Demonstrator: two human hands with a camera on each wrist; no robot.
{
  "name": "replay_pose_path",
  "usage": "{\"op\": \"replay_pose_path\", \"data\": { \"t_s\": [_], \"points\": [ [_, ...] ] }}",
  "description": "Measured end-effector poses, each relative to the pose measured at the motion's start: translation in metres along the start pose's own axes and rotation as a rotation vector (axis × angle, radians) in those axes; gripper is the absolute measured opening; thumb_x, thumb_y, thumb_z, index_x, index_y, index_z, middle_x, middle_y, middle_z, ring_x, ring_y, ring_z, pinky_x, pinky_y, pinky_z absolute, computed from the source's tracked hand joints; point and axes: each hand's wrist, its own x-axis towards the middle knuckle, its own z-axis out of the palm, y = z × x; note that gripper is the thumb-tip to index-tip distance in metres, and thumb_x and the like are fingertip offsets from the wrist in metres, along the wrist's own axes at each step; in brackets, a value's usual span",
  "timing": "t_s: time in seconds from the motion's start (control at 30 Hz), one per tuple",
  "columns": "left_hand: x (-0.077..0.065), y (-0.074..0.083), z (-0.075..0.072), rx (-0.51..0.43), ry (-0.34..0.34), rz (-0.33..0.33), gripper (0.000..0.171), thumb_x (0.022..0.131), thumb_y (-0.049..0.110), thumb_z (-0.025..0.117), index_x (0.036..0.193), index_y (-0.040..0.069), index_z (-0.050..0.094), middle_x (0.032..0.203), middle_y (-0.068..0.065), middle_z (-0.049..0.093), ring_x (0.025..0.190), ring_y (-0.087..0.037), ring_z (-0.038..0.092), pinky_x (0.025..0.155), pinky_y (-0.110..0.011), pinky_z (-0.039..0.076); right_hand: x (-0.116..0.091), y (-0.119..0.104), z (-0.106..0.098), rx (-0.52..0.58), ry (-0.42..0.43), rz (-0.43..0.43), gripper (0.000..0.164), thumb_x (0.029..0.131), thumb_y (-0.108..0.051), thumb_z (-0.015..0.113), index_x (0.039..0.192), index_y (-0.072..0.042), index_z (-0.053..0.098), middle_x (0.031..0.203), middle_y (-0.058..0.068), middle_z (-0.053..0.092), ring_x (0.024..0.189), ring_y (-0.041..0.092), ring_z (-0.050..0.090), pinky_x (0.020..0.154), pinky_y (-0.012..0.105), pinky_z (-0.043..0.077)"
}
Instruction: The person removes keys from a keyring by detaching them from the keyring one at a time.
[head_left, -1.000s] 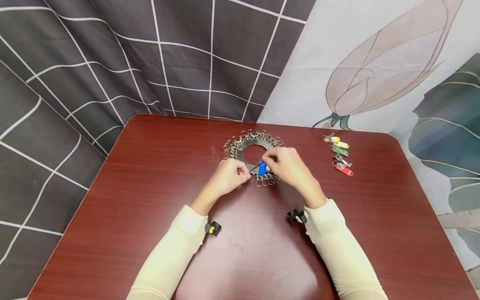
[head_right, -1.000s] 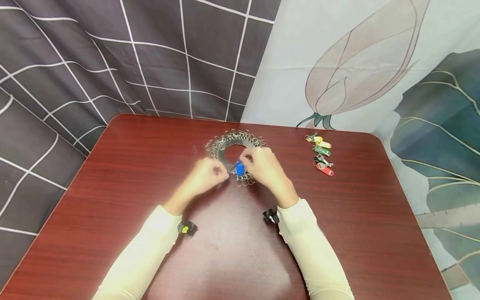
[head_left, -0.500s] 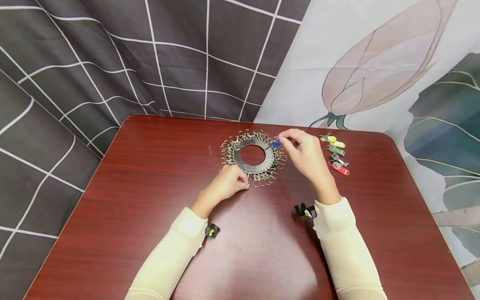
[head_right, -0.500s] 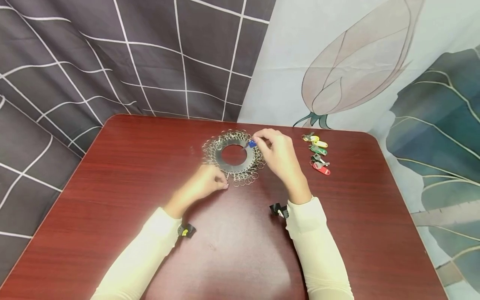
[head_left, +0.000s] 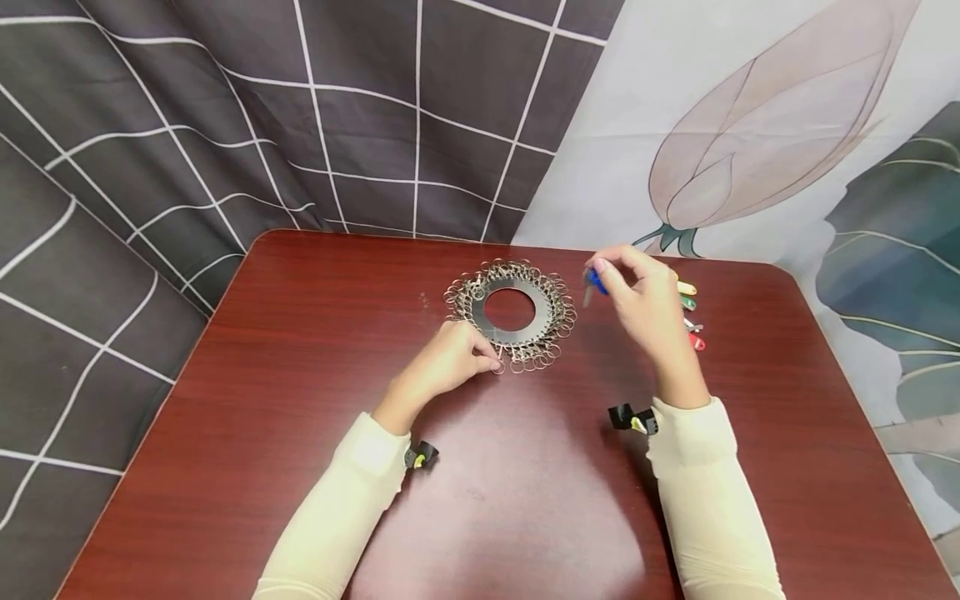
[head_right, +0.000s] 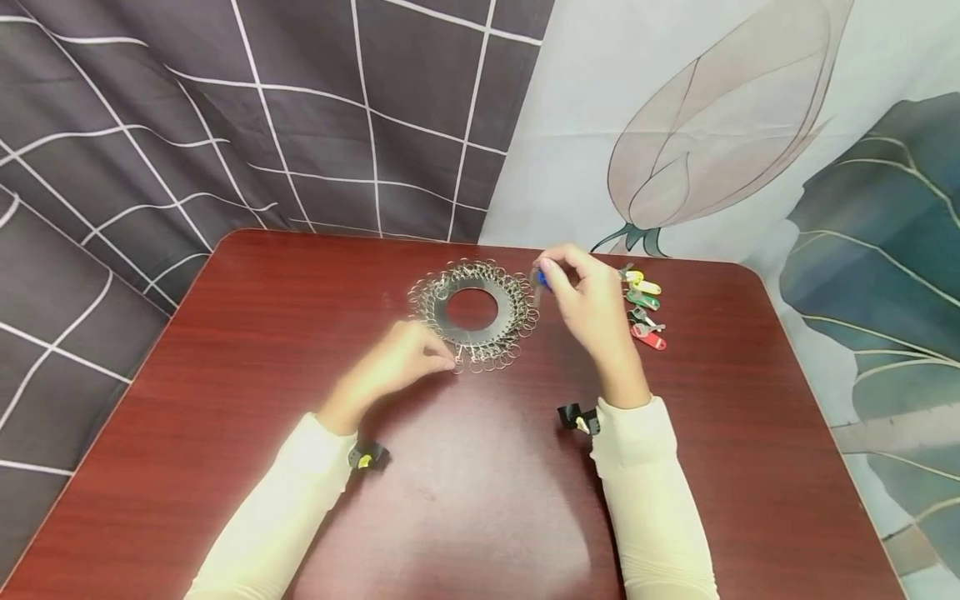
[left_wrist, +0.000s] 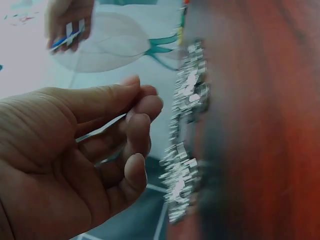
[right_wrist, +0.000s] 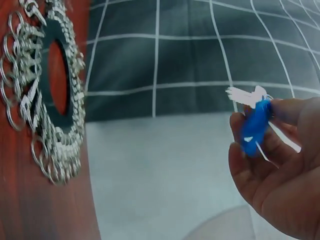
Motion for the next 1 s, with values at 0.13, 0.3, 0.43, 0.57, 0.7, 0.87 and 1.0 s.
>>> {"op": "replay_pose_path", "data": {
  "t_s": [0.13, 0.3, 0.43, 0.57, 0.7, 0.87, 1.0],
  "points": [
    [-0.004, 0.005, -0.016, 0.022, -0.014, 0.020, 0.007, 0.084, 0.019, 0.074, 0.082, 0.016, 0.081, 0.080, 0.007, 0.075, 0.073, -0.008, 0.060, 0.066, -0.029, 0.052, -0.004, 0.022, -0.021, -0.046, -0.006, -0.019, 0.014, 0.094, -0.011, 0.062, 0.092, 0.000, 0.071, 0.081, 0.015, 0.069, 0.068, 0.007, 0.058, 0.063, 0.011, 0.043],
    [-0.012, 0.003, -0.034, 0.079, -0.044, 0.031, 0.008, 0.085, 0.017, 0.073, 0.085, 0.013, 0.080, 0.080, 0.006, 0.074, 0.069, -0.010, 0.060, 0.064, -0.029, 0.052, -0.012, 0.065, -0.050, -0.260, -0.106, -0.043, 0.013, 0.093, -0.021, 0.065, 0.096, -0.011, 0.072, 0.083, 0.006, 0.071, 0.065, 0.011, 0.057, 0.059, 0.019, 0.043],
    [-0.020, -0.001, -0.046, 0.117, -0.072, 0.030, 0.009, 0.085, 0.017, 0.072, 0.087, 0.013, 0.080, 0.081, 0.005, 0.074, 0.068, -0.010, 0.060, 0.064, -0.030, 0.052, -0.018, 0.091, -0.067, -0.410, -0.224, -0.093, 0.007, 0.090, -0.017, 0.068, 0.092, -0.011, 0.072, 0.086, 0.007, 0.070, 0.072, 0.019, 0.058, 0.065, 0.035, 0.047],
    [-0.025, -0.005, -0.053, 0.151, -0.106, 0.067, 0.008, 0.085, 0.015, 0.072, 0.085, 0.013, 0.079, 0.079, 0.005, 0.073, 0.068, -0.011, 0.060, 0.064, -0.031, 0.052, -0.023, 0.111, -0.077, -0.485, -0.361, -0.132, 0.005, 0.086, -0.013, 0.071, 0.088, -0.008, 0.072, 0.082, 0.007, 0.068, 0.082, 0.028, 0.058, 0.074, 0.051, 0.048],
    [-0.031, -0.008, -0.055, 0.172, -0.137, 0.114, 0.008, 0.086, 0.015, 0.071, 0.084, 0.013, 0.079, 0.078, 0.005, 0.073, 0.069, -0.010, 0.060, 0.066, -0.031, 0.053, -0.027, 0.128, -0.081, -0.568, -0.443, -0.204, 0.004, 0.081, -0.009, 0.075, 0.084, -0.009, 0.072, 0.078, 0.003, 0.069, 0.085, 0.030, 0.057, 0.074, 0.051, 0.049],
    [-0.037, -0.011, -0.055, 0.205, -0.162, 0.145, 0.010, 0.087, 0.016, 0.069, 0.084, 0.013, 0.078, 0.077, 0.006, 0.072, 0.071, -0.009, 0.060, 0.069, -0.031, 0.053, -0.033, 0.146, -0.081, -0.646, -0.484, -0.299, 0.010, 0.078, -0.007, 0.076, 0.078, -0.015, 0.069, 0.077, -0.002, 0.070, 0.083, 0.030, 0.058, 0.069, 0.050, 0.049],
    [-0.042, -0.014, -0.055, 0.220, -0.165, 0.145, 0.009, 0.087, 0.016, 0.069, 0.085, 0.013, 0.078, 0.078, 0.005, 0.072, 0.072, -0.009, 0.061, 0.070, -0.031, 0.053, -0.035, 0.155, -0.080, -0.672, -0.518, -0.290, 0.012, 0.079, -0.008, 0.075, 0.076, -0.018, 0.068, 0.077, -0.004, 0.068, 0.084, 0.032, 0.057, 0.066, 0.053, 0.047]
  ]
}}
